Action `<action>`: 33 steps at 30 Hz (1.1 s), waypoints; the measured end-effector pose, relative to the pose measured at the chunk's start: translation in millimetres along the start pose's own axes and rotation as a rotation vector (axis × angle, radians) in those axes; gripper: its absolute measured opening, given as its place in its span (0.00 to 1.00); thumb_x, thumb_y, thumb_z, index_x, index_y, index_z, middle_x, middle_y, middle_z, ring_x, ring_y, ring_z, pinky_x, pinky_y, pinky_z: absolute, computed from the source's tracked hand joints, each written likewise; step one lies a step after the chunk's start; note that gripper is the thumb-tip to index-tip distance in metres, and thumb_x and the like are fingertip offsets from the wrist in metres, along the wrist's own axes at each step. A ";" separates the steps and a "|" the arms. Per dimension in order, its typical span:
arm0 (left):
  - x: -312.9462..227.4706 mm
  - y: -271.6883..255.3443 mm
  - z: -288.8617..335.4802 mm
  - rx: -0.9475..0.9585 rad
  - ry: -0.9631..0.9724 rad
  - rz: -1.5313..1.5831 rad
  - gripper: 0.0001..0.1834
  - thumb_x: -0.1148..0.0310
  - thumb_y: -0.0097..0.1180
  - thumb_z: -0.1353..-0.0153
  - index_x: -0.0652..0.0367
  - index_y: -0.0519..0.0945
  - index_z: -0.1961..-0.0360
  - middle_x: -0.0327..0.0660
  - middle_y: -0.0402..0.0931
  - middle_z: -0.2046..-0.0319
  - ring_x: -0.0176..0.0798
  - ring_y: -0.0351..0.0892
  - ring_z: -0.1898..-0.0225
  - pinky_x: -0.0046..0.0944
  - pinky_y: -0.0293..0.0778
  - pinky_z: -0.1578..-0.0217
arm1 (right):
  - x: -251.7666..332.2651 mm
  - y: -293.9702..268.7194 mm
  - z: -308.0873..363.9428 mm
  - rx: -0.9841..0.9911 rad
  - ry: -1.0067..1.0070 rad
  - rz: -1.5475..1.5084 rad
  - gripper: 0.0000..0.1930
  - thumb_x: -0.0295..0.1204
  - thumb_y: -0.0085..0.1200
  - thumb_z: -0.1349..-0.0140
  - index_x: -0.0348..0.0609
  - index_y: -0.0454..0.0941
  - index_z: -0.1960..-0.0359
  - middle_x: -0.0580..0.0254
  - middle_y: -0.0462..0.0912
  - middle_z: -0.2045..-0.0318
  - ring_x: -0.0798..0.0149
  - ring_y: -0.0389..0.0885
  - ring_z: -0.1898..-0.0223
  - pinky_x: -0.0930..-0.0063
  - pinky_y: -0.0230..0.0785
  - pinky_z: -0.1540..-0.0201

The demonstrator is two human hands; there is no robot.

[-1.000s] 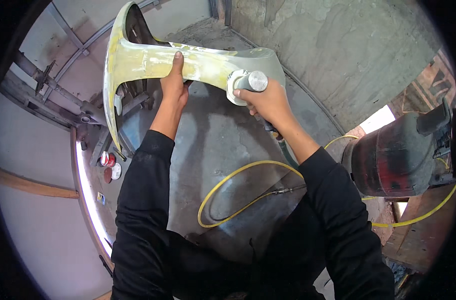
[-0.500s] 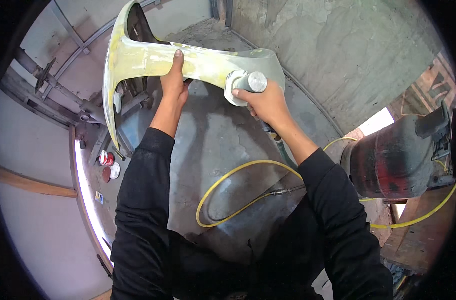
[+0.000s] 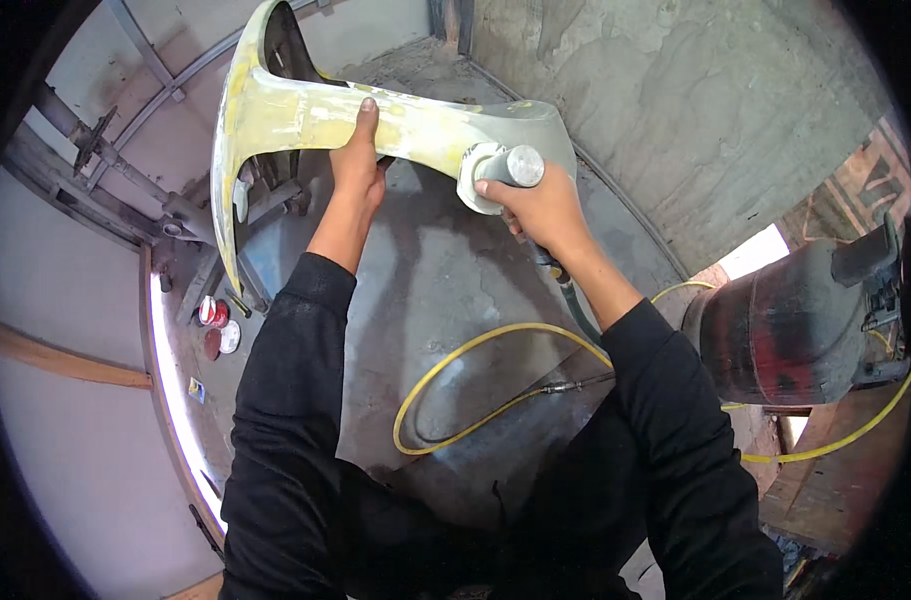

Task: The person sands a vehicle body panel using a rotary sander, wipes the surface by hand, and sands the panel again using the rotary sander.

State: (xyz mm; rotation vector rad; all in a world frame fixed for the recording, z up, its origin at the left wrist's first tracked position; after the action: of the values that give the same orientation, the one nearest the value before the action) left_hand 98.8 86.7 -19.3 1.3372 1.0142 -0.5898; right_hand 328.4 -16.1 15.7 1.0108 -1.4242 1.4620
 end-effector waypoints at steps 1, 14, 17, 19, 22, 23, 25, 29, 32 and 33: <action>-0.1 -1.0 0.1 -0.004 -0.021 0.004 0.31 0.56 0.65 0.35 0.54 0.69 0.36 0.41 0.75 0.43 0.43 0.76 0.43 0.56 0.72 0.42 | 1.5 1.0 1.1 0.007 0.023 0.015 0.19 0.38 0.71 0.48 0.36 0.84 0.61 0.61 0.84 0.76 0.69 0.78 0.83 0.71 0.69 0.79; -4.8 2.7 2.8 -0.032 -0.087 0.035 0.32 0.62 0.65 0.34 0.58 0.66 0.34 0.42 0.73 0.40 0.43 0.75 0.42 0.50 0.73 0.43 | -9.4 5.2 -3.7 -0.048 -0.069 0.107 0.22 0.40 0.71 0.49 0.39 0.85 0.55 0.51 0.88 0.62 0.54 0.87 0.59 0.62 0.75 0.55; -5.4 0.5 0.1 -0.009 -0.053 0.061 0.32 0.62 0.65 0.35 0.58 0.67 0.34 0.42 0.73 0.41 0.43 0.75 0.42 0.50 0.73 0.43 | 0.8 4.7 0.2 0.032 0.077 0.079 0.22 0.38 0.71 0.49 0.38 0.84 0.55 0.50 0.88 0.60 0.53 0.87 0.57 0.62 0.75 0.53; -4.7 -0.8 -0.2 -0.018 -0.066 0.056 0.32 0.62 0.65 0.35 0.58 0.67 0.34 0.42 0.73 0.41 0.43 0.75 0.42 0.50 0.73 0.43 | -6.1 8.0 -1.7 -0.011 -0.009 0.090 0.22 0.38 0.70 0.49 0.37 0.84 0.55 0.49 0.88 0.60 0.53 0.87 0.57 0.62 0.75 0.53; -3.9 -0.9 -2.1 -0.011 -0.064 0.059 0.32 0.62 0.66 0.35 0.59 0.67 0.34 0.42 0.73 0.41 0.43 0.75 0.42 0.50 0.74 0.43 | -13.9 11.1 -3.9 -0.069 -0.154 0.081 0.18 0.36 0.70 0.47 0.36 0.83 0.60 0.58 0.83 0.71 0.62 0.80 0.72 0.68 0.69 0.68; -3.8 -2.7 -3.2 0.003 -0.048 0.065 0.32 0.62 0.66 0.36 0.59 0.67 0.35 0.42 0.73 0.41 0.43 0.76 0.42 0.50 0.74 0.43 | -15.1 12.5 -4.1 -0.074 -0.183 0.068 0.16 0.36 0.69 0.45 0.36 0.82 0.62 0.62 0.80 0.77 0.67 0.77 0.79 0.70 0.67 0.75; -2.6 -2.6 -2.7 -0.012 -0.060 0.062 0.33 0.61 0.67 0.36 0.59 0.68 0.35 0.42 0.74 0.41 0.43 0.76 0.43 0.50 0.74 0.44 | -16.4 12.4 -5.6 -0.080 -0.201 0.065 0.15 0.35 0.69 0.44 0.36 0.82 0.65 0.67 0.78 0.82 0.72 0.73 0.86 0.73 0.64 0.83; -3.4 -1.8 -2.3 -0.036 -0.097 0.047 0.34 0.60 0.69 0.38 0.59 0.68 0.36 0.42 0.74 0.42 0.43 0.76 0.43 0.52 0.75 0.45 | -14.8 11.5 -4.6 -0.091 -0.196 0.074 0.15 0.35 0.69 0.44 0.36 0.82 0.64 0.67 0.78 0.82 0.73 0.73 0.86 0.73 0.64 0.82; -5.5 -5.2 -4.6 -0.005 -0.077 0.051 0.33 0.60 0.68 0.38 0.58 0.68 0.36 0.42 0.74 0.43 0.43 0.76 0.43 0.52 0.75 0.45 | -13.3 12.4 -4.9 -0.073 -0.141 0.076 0.20 0.36 0.70 0.48 0.35 0.83 0.57 0.53 0.85 0.66 0.57 0.83 0.65 0.65 0.72 0.60; -6.1 -6.4 -5.2 -0.007 -0.076 0.049 0.33 0.60 0.68 0.38 0.58 0.68 0.36 0.42 0.74 0.43 0.43 0.76 0.43 0.52 0.75 0.45 | -13.3 12.9 -5.5 -0.066 -0.122 0.076 0.23 0.37 0.70 0.49 0.35 0.84 0.55 0.48 0.88 0.61 0.51 0.87 0.58 0.62 0.75 0.53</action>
State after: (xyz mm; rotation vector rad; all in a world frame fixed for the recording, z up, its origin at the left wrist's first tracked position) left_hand 89.2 89.4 -16.9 1.3205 0.9188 -0.5947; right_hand 320.5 -11.2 -1.2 1.0292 -1.6036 1.4183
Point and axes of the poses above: each hand's wrist, its own z-axis away from the middle knuckle, its own y-axis out of the palm, x = y × z, the point moved 1 cm from there along -z, towards the middle knuckle
